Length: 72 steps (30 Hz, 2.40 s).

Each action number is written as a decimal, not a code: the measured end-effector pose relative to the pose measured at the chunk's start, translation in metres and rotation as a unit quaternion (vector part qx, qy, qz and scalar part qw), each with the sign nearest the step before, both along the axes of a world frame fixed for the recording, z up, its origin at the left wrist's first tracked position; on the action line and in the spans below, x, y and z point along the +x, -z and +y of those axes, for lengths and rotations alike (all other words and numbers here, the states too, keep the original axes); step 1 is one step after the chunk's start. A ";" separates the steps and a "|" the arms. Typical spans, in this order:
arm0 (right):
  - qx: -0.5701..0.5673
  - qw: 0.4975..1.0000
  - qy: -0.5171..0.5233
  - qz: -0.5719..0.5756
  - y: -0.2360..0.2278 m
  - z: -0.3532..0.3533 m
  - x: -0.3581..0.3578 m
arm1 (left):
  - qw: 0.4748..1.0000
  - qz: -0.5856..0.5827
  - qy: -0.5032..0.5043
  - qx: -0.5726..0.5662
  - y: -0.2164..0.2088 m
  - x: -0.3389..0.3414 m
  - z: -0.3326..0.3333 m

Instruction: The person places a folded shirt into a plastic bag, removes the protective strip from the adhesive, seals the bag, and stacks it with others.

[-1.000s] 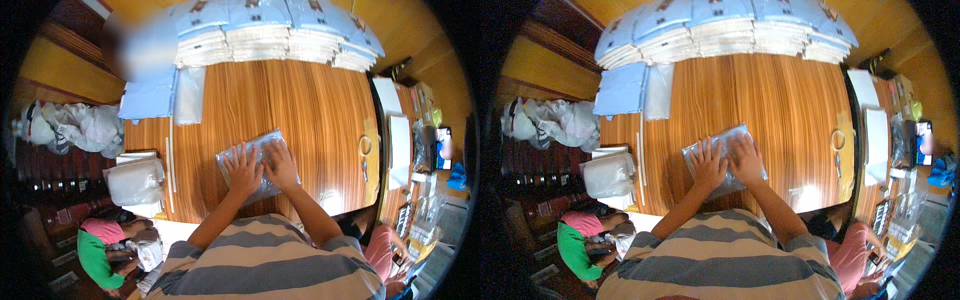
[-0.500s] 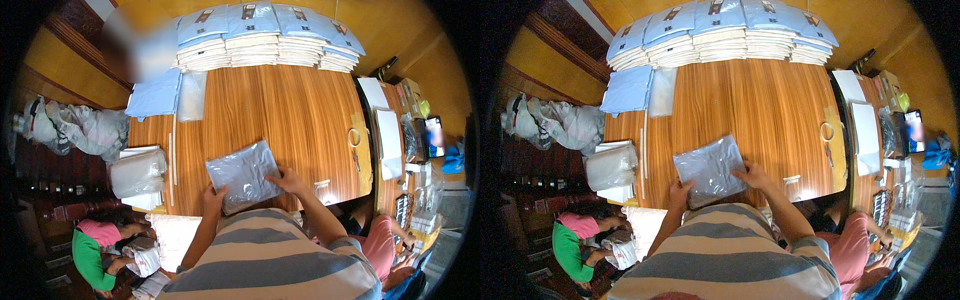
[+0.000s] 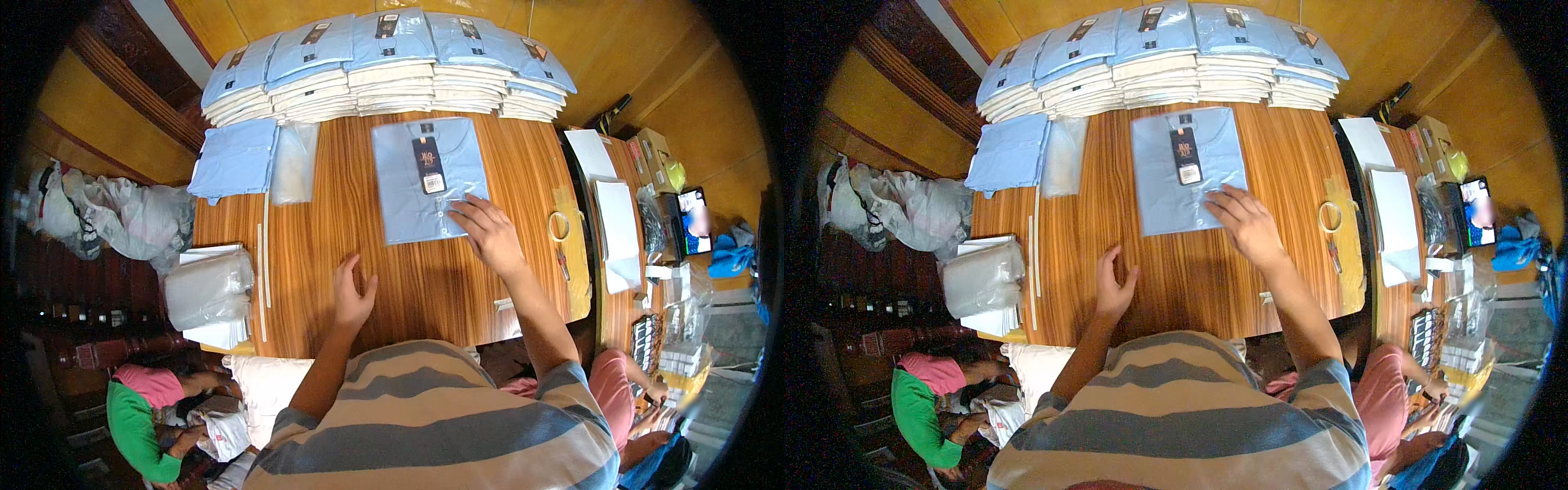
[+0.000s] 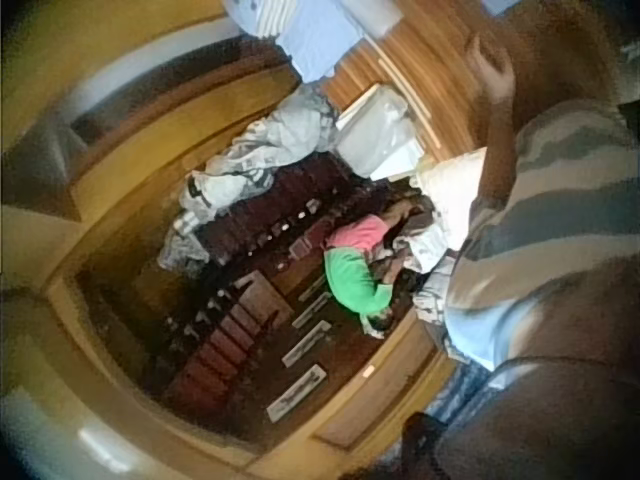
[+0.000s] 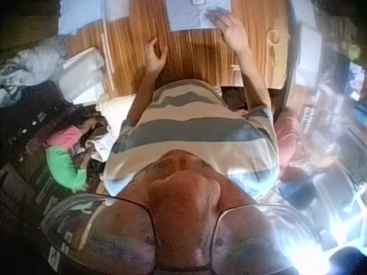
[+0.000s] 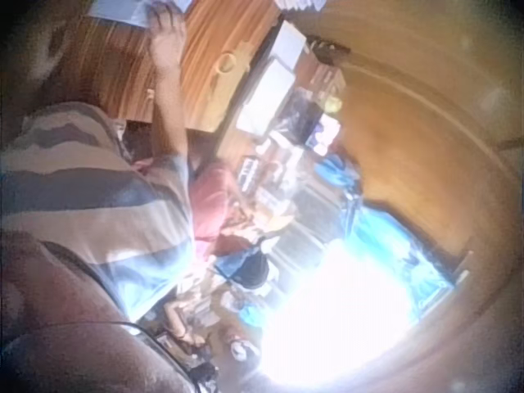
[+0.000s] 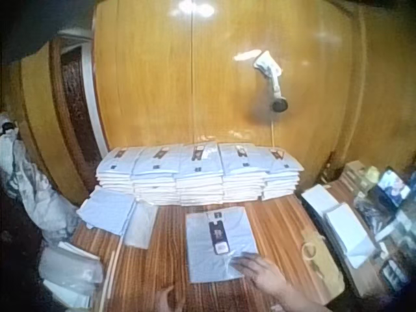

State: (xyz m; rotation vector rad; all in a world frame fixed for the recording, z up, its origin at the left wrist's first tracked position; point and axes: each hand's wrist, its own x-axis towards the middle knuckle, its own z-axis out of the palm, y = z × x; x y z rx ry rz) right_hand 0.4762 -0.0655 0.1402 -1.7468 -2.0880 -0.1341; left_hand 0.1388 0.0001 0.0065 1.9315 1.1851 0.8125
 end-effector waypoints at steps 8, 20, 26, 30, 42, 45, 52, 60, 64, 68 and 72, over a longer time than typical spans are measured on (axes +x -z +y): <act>-0.039 0.964 0.217 0.149 0.092 0.064 0.011 | 0.970 0.229 0.057 0.062 -0.017 -0.006 0.003; -0.183 0.979 -0.014 -0.083 0.108 0.180 0.031 | 0.921 0.374 0.086 0.064 -0.017 -0.005 0.007; -0.053 0.995 -0.077 0.024 0.070 0.241 -0.013 | 0.951 0.302 0.050 0.049 -0.021 -0.011 0.007; -0.193 0.848 -0.083 0.486 0.087 0.313 -0.137 | 0.996 0.091 -0.013 0.019 -0.006 -0.013 0.022; -0.343 0.638 0.083 0.684 0.100 0.483 -0.258 | 0.820 -0.468 -0.024 -0.328 -0.010 -0.035 0.218; -0.289 0.678 0.044 0.675 0.076 0.476 -0.295 | 0.705 -0.617 -0.021 -0.349 0.006 -0.039 0.256; -0.173 0.734 0.111 0.648 0.102 0.489 -0.310 | 0.524 -0.791 0.009 -0.316 0.051 -0.002 0.312; -0.126 0.777 0.122 0.604 0.089 0.368 -0.240 | 0.396 -0.890 0.171 -0.149 0.018 -0.001 0.313; -0.105 0.739 0.124 0.654 0.107 0.236 -0.193 | 0.343 -0.889 0.226 -0.204 0.031 -0.015 0.250; -0.233 0.703 0.157 0.654 0.107 0.109 -0.128 | 0.328 -0.868 0.200 -0.314 0.047 -0.030 0.147; -0.293 0.688 0.158 0.645 0.122 0.018 -0.085 | 0.610 -0.668 -0.046 -0.424 0.019 -0.064 0.041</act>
